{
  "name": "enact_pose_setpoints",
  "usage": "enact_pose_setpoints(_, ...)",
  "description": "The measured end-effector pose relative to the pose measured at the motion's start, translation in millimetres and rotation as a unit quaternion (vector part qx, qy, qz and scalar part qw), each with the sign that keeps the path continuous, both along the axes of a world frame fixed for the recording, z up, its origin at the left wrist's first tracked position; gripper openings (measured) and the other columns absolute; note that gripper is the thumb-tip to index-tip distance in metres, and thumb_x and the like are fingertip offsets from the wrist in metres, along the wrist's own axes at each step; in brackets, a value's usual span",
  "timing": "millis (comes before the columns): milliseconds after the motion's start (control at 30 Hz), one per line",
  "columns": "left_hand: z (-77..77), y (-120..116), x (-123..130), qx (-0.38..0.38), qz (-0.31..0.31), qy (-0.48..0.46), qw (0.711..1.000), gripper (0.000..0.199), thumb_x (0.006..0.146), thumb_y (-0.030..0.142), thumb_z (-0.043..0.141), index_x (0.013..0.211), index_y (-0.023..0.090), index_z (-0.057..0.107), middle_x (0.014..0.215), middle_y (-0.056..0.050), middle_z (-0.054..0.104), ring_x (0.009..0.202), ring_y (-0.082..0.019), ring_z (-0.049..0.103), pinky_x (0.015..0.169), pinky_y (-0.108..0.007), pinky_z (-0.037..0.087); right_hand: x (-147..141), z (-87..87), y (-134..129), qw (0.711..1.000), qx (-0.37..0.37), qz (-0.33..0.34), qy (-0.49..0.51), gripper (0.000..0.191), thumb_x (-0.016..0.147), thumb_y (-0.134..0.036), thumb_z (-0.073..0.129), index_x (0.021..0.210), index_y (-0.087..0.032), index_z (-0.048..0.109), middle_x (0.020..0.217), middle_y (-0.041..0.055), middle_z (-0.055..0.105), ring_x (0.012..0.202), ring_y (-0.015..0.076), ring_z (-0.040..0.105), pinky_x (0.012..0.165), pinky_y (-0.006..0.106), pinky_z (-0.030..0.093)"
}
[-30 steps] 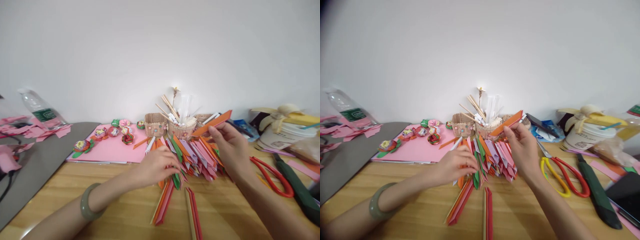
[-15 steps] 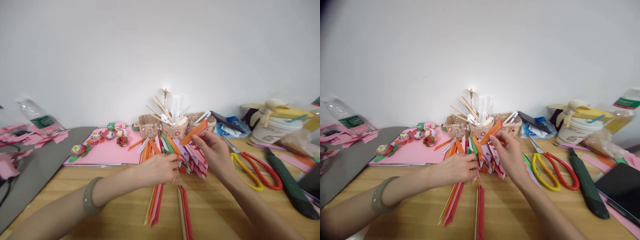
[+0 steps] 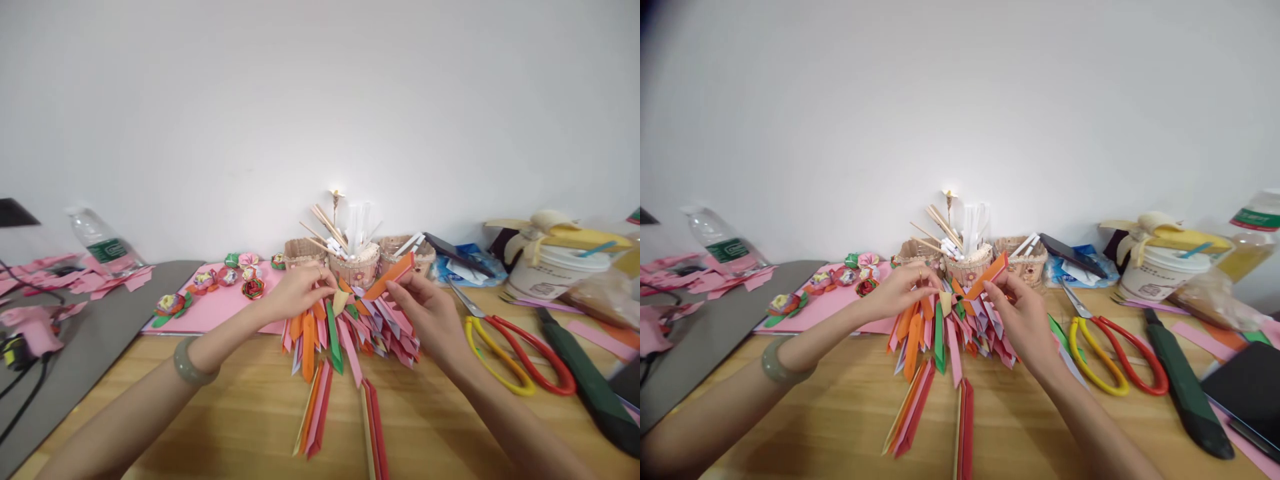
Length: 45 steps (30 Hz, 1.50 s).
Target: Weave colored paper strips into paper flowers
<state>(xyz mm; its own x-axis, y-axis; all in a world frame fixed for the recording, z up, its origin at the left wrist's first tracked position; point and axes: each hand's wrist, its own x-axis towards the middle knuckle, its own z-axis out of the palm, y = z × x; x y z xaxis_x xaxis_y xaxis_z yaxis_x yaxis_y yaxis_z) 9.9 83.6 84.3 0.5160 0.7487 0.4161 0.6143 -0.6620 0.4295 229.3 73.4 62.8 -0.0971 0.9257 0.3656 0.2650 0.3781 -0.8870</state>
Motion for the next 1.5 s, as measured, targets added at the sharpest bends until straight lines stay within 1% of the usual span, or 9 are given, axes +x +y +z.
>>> enact_pose_setpoints(300,-4.9,-2.6,-1.0,0.039,0.063,-0.125,0.989,0.008,0.079,0.017,0.048,0.080,0.014,0.056,0.072,-0.003,0.060,0.063,-0.011,0.055,0.057,-0.022,0.045,-1.8,1.3,-2.2,0.999,-0.026,0.006,0.036,0.025,0.078,-0.041,0.056,0.067,-0.018,0.054,0.064,-0.0003,0.058,0.062,0.0142,0.055,0.059,0.025,0.045)
enact_pose_setpoints(433,-8.2,-13.7,2.3,0.091,0.008,-0.098,0.991,0.012,0.078,0.016,0.048,0.076,0.018,0.061,0.075,-0.004,0.064,0.072,-0.013,0.057,0.066,-0.025,0.045,-2.7,7.3,-5.6,0.997,-0.053,0.017,0.059,0.027,0.076,-0.043,0.057,0.066,-0.018,0.054,0.059,-0.0001,0.059,0.057,0.0136,0.057,0.055,0.024,0.046)
enact_pose_setpoints(533,-16.4,-22.9,6.8,0.182,-0.024,0.030,0.983,0.019,0.082,0.017,0.045,0.076,0.019,0.063,0.076,-0.004,0.066,0.069,-0.013,0.057,0.061,-0.024,0.043,-4.3,10.2,-9.8,0.995,-0.073,0.036,0.059,0.027,0.076,-0.043,0.057,0.068,-0.017,0.057,0.057,-0.0004,0.058,0.052,0.0123,0.055,0.051,0.023,0.045)
enact_pose_setpoints(633,-26.1,-29.1,11.2,0.198,-0.042,0.092,0.975,0.019,0.084,0.019,0.044,0.077,0.018,0.062,0.077,-0.005,0.067,0.068,-0.013,0.058,0.058,-0.022,0.042,-8.2,11.1,-16.3,0.993,-0.092,0.073,0.034,0.026,0.074,-0.042,0.059,0.068,-0.017,0.060,0.052,-0.0019,0.057,0.045,0.0107,0.051,0.043,0.021,0.041)
enact_pose_setpoints(800,-33.4,-31.5,12.3,0.180,-0.090,0.066,0.977,0.017,0.084,0.018,0.046,0.082,0.019,0.062,0.083,-0.007,0.066,0.078,-0.014,0.061,0.062,-0.023,0.045,-14.5,10.0,-25.6,0.989,-0.087,0.113,-0.034,0.019,0.075,-0.035,0.058,0.068,-0.018,0.062,0.052,-0.0037,0.054,0.035,0.0072,0.039,0.033,0.019,0.031)
enact_pose_setpoints(1033,-38.0,-29.3,11.5,0.276,-0.135,0.070,0.949,0.028,0.084,0.010,0.041,0.109,0.016,0.053,0.094,-0.012,0.066,0.092,-0.020,0.061,0.070,-0.029,0.049,-13.8,4.0,-23.4,0.989,-0.028,0.096,-0.108,0.020,0.079,-0.035,0.053,0.073,-0.019,0.063,0.057,-0.0016,0.057,0.043,0.0108,0.045,0.038,0.021,0.033)
enact_pose_setpoints(1200,-42.7,-32.7,26.5,0.115,-0.044,-0.208,0.970,0.024,0.081,0.013,0.051,0.103,0.022,0.051,0.095,-0.006,0.061,0.086,-0.015,0.061,0.073,-0.028,0.051,-14.2,-0.1,-23.2,0.990,-0.027,0.096,-0.102,0.022,0.080,-0.036,0.052,0.074,-0.019,0.064,0.057,-0.0014,0.056,0.048,0.0113,0.046,0.041,0.020,0.034)
enact_pose_setpoints(1333,-36.9,-36.8,41.7,-0.175,0.029,-0.470,0.865,0.042,0.069,0.016,0.066,0.105,0.023,0.045,0.083,0.001,0.060,0.066,-0.010,0.061,0.062,-0.022,0.050,-14.9,0.1,-24.8,0.992,-0.039,0.078,-0.095,0.022,0.080,-0.035,0.053,0.074,-0.018,0.065,0.056,-0.0020,0.054,0.047,0.0104,0.045,0.041,0.019,0.033)
enact_pose_setpoints(1500,-27.9,-37.2,44.6,-0.330,0.043,-0.509,0.794,0.024,0.065,0.021,0.069,0.086,0.012,0.063,0.074,-0.002,0.065,0.067,-0.011,0.060,0.065,-0.023,0.048,-18.9,-1.0,-26.5,0.991,-0.076,0.086,-0.072,0.023,0.079,-0.037,0.053,0.072,-0.017,0.063,0.052,-0.0034,0.050,0.043,0.0092,0.041,0.038,0.019,0.032)
